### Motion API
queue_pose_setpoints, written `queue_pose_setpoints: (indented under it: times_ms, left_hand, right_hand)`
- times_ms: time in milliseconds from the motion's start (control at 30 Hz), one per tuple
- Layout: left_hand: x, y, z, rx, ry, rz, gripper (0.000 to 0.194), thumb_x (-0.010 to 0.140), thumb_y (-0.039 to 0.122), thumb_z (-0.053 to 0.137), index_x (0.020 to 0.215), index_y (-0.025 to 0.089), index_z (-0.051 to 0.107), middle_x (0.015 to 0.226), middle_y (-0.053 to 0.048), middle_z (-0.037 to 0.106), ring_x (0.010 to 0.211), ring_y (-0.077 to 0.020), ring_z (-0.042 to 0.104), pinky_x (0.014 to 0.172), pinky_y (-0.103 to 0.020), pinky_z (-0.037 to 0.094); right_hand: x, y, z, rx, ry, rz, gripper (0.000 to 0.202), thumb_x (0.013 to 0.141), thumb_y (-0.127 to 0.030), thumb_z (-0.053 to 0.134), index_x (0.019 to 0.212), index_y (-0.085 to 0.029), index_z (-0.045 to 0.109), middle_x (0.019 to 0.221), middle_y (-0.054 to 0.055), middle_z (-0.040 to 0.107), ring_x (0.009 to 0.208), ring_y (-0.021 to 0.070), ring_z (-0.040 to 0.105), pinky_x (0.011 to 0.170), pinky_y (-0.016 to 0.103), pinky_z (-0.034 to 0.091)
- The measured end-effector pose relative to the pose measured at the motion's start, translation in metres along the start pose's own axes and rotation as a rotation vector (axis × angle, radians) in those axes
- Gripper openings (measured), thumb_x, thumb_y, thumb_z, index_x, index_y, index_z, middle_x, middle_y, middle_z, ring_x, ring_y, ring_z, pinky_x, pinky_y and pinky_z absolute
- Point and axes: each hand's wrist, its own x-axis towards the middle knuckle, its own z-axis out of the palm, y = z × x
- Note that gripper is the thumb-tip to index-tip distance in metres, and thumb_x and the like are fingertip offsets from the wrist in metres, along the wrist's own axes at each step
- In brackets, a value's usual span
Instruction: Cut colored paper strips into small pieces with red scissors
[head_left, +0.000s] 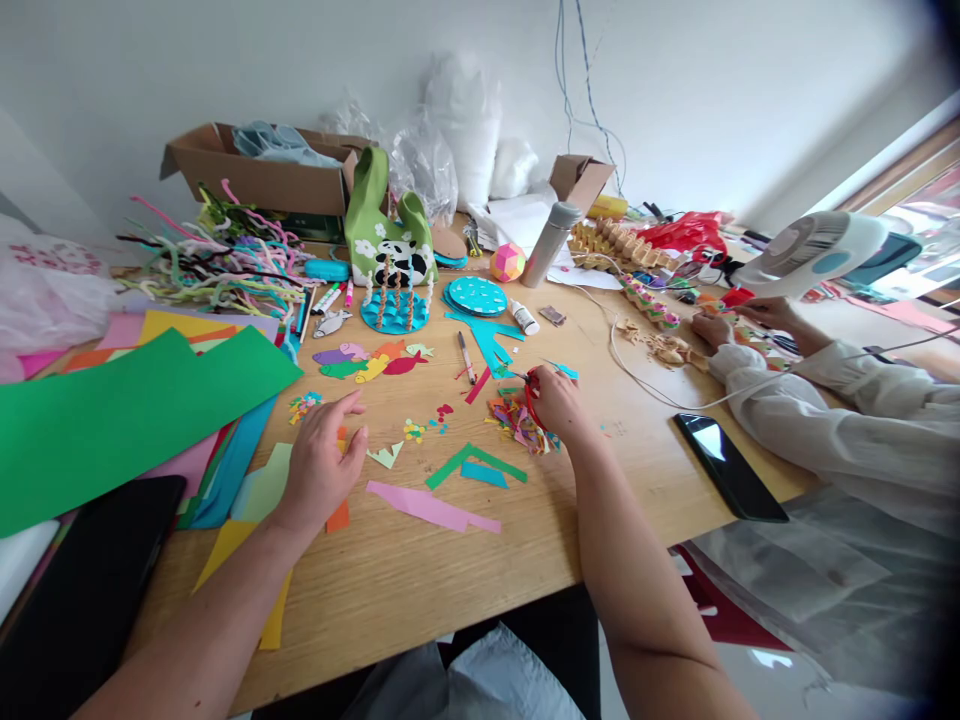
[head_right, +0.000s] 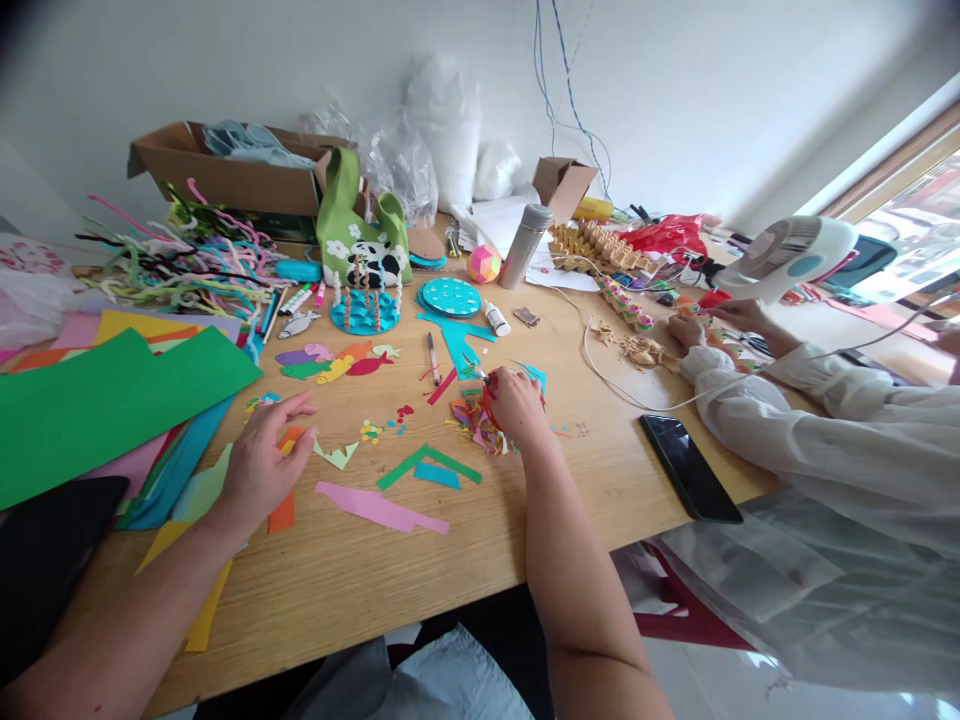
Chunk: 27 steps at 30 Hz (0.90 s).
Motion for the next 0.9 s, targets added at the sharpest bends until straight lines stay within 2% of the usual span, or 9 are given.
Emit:
queue_pose_setpoints:
  times_ms: [267,433,567,767,900]
  left_hand:
    - [0.002,0.002,-0.002,-0.027,-0.012,-0.021,0.035,0.083,0.017,0.052,0.118,0.017,0.055,0.098,-0.009,0.068,0.097,-0.0239,0.061,0.093,-0.046,0.046]
    - [0.001,-0.002,-0.002,-0.140,-0.004,-0.173,0.036,0.082,0.021,0.055,0.118,0.018,0.056,0.103,-0.009,0.067,0.097,-0.0220,0.063,0.091,-0.043,0.049]
    - [0.002,-0.008,-0.001,-0.290,0.036,-0.280,0.039,0.081,0.024,0.056,0.120,0.017,0.055,0.105,-0.009,0.066,0.097,-0.0205,0.064,0.090,-0.041,0.051]
    - [0.003,-0.014,-0.001,-0.382,0.096,-0.344,0.040,0.080,0.026,0.057,0.119,0.017,0.055,0.102,-0.009,0.066,0.097,-0.0201,0.064,0.088,-0.040,0.052]
    - [0.003,-0.015,-0.001,-0.426,0.109,-0.374,0.040,0.079,0.025,0.059,0.119,0.016,0.056,0.102,-0.009,0.066,0.095,-0.0197,0.064,0.087,-0.039,0.052]
  right_hand:
    - [-0.001,-0.003,-0.001,-0.060,-0.064,0.009,0.022,0.086,-0.019,0.047,0.103,-0.014,0.060,0.097,0.016,0.069,0.095,0.0294,0.060,0.073,0.034,0.034]
    - [-0.002,0.001,-0.003,-0.059,-0.063,0.027,0.024,0.087,-0.019,0.046,0.105,-0.014,0.061,0.102,0.016,0.068,0.098,0.0284,0.060,0.072,0.032,0.035]
    - [-0.001,0.003,-0.002,-0.059,-0.070,0.038,0.023,0.087,-0.019,0.046,0.103,-0.013,0.062,0.098,0.017,0.069,0.093,0.0282,0.061,0.068,0.032,0.035]
    - [0.001,0.005,0.002,-0.036,-0.073,0.031,0.015,0.083,-0.018,0.051,0.091,-0.014,0.063,0.089,0.014,0.070,0.080,0.0238,0.062,0.062,0.028,0.034]
    - [0.003,0.011,-0.003,0.004,-0.026,0.057,0.017,0.084,-0.020,0.049,0.093,-0.015,0.062,0.087,0.013,0.070,0.076,0.0220,0.062,0.059,0.027,0.034]
